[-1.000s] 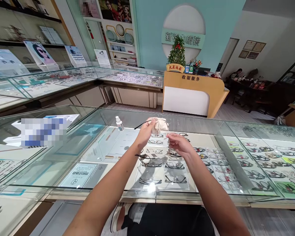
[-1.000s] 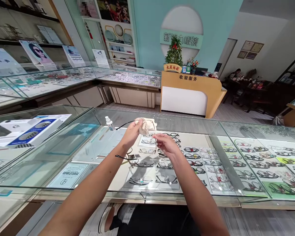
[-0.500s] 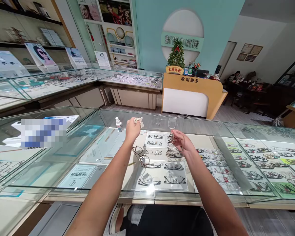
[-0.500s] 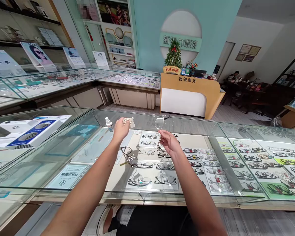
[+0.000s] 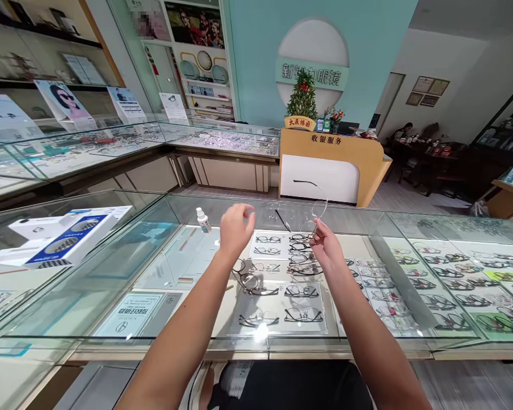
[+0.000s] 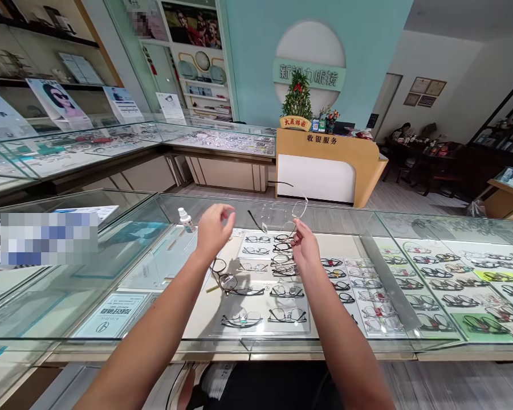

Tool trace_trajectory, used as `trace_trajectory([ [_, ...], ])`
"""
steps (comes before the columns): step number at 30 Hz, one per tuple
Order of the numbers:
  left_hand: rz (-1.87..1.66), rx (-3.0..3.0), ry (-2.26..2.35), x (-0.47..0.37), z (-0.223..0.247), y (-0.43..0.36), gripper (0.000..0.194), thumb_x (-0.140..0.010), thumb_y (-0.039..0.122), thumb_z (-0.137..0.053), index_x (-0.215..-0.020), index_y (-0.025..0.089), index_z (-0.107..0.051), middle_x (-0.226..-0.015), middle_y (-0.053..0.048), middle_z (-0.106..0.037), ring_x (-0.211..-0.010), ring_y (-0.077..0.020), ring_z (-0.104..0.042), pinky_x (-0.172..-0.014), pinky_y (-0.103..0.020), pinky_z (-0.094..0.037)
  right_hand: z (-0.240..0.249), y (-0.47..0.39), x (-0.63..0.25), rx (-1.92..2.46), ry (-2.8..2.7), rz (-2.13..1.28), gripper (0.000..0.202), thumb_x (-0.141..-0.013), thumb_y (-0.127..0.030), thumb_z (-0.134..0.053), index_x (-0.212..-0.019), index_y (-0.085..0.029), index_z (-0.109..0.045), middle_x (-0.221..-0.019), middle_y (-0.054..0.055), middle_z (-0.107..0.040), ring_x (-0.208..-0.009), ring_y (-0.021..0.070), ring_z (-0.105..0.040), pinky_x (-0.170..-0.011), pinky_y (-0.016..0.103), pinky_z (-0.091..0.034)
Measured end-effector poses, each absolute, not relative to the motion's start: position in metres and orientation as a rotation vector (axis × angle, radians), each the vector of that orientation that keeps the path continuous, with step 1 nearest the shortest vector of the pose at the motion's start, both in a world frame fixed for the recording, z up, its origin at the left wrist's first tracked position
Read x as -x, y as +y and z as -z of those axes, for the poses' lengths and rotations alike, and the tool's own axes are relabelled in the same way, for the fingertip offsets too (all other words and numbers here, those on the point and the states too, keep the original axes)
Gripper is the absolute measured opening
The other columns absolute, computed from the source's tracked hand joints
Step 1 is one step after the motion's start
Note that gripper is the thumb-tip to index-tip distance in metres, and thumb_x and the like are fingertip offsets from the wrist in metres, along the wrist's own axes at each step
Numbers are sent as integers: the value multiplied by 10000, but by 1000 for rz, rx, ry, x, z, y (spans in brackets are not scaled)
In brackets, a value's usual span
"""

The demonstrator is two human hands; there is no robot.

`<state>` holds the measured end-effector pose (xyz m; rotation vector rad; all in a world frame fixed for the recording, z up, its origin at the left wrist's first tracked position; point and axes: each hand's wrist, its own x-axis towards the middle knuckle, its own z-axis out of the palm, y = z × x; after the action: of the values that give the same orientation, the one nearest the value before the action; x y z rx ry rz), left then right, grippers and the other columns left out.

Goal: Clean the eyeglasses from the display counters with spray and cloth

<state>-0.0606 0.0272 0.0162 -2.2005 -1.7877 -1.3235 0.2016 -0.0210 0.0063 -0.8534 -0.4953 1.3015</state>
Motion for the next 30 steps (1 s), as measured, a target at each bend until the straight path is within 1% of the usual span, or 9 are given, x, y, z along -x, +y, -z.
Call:
trace_trajectory([
  [2, 1430, 2469, -1476, 42, -20, 9, 234, -1009, 348, -530, -1082, 217, -710, -789, -48, -639, -775, -228, -608, -831, -365, -469, -4, -18, -208, 892, -446, -1237, 449, -585, -438, -955, -956, -267, -769, -637, -74, -473, -553, 93, -283, -522, 291, -275],
  [4, 1447, 2657, -1256, 22, -18, -10, 264, -1020, 369, -546, -1157, 234, -726, -728, -21, -631, -687, -194, -593, -763, -329, -469, -1, -17, -212, 934, -435, -1184, 415, -616, -442, -924, -960, -275, -761, -632, -72, -484, -536, 94, -281, -516, 301, -264],
  [7, 1370, 2799, -1067, -2, -11, -31, 326, -1037, 384, -563, -1308, 279, -709, -862, -46, -720, -765, -196, -664, -751, -307, -485, 2, -16, -211, 969, -458, -1158, 414, -636, -469, -899, -973, -277, -752, -617, -73, -484, -521, 96, -286, -510, 308, -258],
  [9, 1299, 2823, -1027, -11, -6, -37, 348, -1041, 409, -577, -1349, 298, -697, -981, -67, -755, -856, -214, -700, -753, -307, -495, 4, -16, -207, 963, -474, -1169, 445, -626, -485, -909, -984, -273, -751, -615, -76, -479, -521, 91, -287, -509, 302, -262],
  [13, 1276, 2760, -1074, -16, 2, -35, 356, -1036, 469, -587, -1307, 266, -700, -1080, -93, -767, -982, -254, -722, -811, -344, -534, 9, -17, -200, 963, -535, -1191, 491, -620, -533, -915, -1002, -275, -749, -588, -82, -450, -511, 88, -285, -507, 298, -266],
  [17, 1334, 2703, -1071, -17, 7, -33, 294, -1033, 439, -602, -1228, 243, -701, -1105, -101, -766, -1049, -273, -713, -891, -383, -548, 11, -17, -195, 970, -584, -1214, 501, -639, -564, -902, -1018, -273, -752, -542, -92, -378, -498, 92, -286, -501, 298, -265],
  [19, 1387, 2659, -1081, -17, 7, -33, 294, -1023, 426, -625, -1236, 231, -685, -1109, -109, -755, -1054, -275, -706, -901, -388, -549, 9, -19, -193, 970, -586, -1222, 490, -639, -555, -904, -1008, -268, -757, -556, -85, -411, -507, 91, -294, -500, 293, -265],
  [24, 1531, 2478, -1155, -10, 5, -27, 323, -1005, 415, -658, -1258, 215, -676, -1138, -125, -700, -1066, -273, -685, -924, -391, -547, -1, -25, -184, 954, -528, -1238, 487, -571, -481, -955, -961, -249, -779, -704, -44, -591, -561, 91, -324, -502, 286, -274],
  [30, 1582, 2285, -1208, -2, 1, -19, 346, -963, 434, -715, -1233, 216, -710, -1264, -159, -634, -1139, -304, -642, -984, -456, -548, -3, -27, -180, 956, -560, -1245, 464, -579, -481, -945, -953, -258, -785, -736, -36, -597, -563, 95, -324, -510, 301, -259],
])
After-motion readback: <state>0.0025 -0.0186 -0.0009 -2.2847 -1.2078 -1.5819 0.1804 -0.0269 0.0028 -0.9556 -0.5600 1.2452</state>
